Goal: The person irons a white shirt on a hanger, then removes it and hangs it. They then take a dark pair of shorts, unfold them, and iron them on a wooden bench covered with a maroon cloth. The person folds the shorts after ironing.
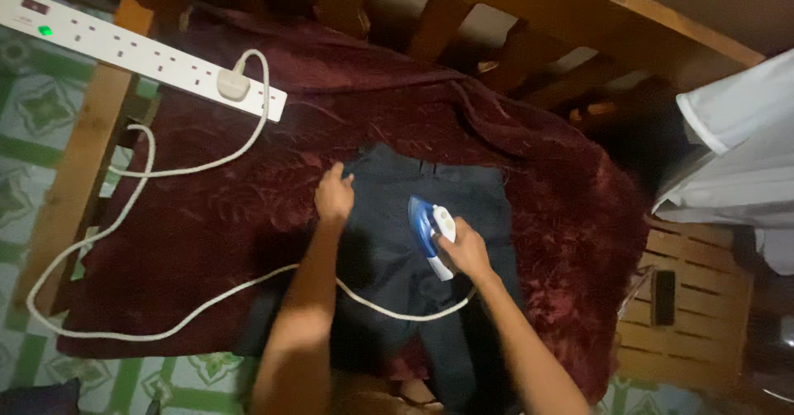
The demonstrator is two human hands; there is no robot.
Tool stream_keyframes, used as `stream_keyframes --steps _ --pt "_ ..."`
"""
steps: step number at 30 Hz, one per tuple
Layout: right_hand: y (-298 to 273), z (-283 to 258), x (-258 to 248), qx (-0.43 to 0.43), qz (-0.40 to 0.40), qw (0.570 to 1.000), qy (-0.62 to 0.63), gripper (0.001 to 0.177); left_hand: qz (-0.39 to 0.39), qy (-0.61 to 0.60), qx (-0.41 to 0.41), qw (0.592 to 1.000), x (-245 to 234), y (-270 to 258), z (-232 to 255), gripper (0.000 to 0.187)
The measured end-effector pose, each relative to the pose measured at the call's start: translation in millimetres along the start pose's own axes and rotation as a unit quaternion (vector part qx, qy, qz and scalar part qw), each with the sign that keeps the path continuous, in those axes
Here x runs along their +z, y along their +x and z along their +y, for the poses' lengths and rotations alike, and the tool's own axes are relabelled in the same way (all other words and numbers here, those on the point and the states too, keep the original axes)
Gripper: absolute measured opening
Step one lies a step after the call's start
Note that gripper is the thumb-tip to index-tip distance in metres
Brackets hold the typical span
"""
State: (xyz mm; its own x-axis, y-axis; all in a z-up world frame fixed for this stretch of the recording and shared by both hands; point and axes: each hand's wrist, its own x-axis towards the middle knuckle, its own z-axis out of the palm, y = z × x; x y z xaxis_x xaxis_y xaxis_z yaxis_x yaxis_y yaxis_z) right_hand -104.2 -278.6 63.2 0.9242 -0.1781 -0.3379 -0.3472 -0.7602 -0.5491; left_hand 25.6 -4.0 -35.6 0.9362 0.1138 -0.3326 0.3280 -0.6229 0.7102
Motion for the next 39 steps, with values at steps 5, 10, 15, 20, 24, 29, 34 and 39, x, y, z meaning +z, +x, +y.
stream_keyframes --steps 5,10,15,20,24,29,34,39 --pt "27.2 -16.8 11.1 -0.014 -0.017 0.998 0.055 0.035 0.028 -0.045 0.055 0.997 17.3 25.6 -30.9 0.043" --pt "75.9 -50.0 35.3 -0.07 -0.002 0.997 0.042 0.034 0.061 -0.095 0.088 0.99 29.2 35.6 -45.8 0.044" --pt "124.6 -82.1 68.7 -0.161 0.02 0.985 0.054 0.034 0.057 -0.11 0.086 0.989 14.6 35.3 -42.4 0.047" --pt "130.2 -74.7 72.2 -0.115 -0.028 0.992 0.048 0.034 -0.025 -0.048 -0.004 0.999 -14.1 5.9 -45.4 0.055" --pt "117.9 -53.2 64.2 -0.1 -0.029 0.994 -0.015 0.037 -0.097 0.016 -0.049 0.994 -45.6 -37.8 -91.1 0.067" --pt "93.2 -52.0 47.0 -0.056 -0.069 0.995 -0.039 0.038 -0.125 0.005 -0.12 0.985 -72.7 -79.3 -132.1 0.053" --pt "57.3 -101.6 59.1 -0.147 -0.112 0.982 -0.044 0.042 -0.06 0.016 -0.114 0.992 -67.5 -95.0 -130.6 0.039" --pt "30.4 -157.8 97.6 -0.315 -0.122 0.941 -0.032 0.052 -0.013 0.004 -0.114 0.993 -55.7 -95.9 -148.3 0.035"
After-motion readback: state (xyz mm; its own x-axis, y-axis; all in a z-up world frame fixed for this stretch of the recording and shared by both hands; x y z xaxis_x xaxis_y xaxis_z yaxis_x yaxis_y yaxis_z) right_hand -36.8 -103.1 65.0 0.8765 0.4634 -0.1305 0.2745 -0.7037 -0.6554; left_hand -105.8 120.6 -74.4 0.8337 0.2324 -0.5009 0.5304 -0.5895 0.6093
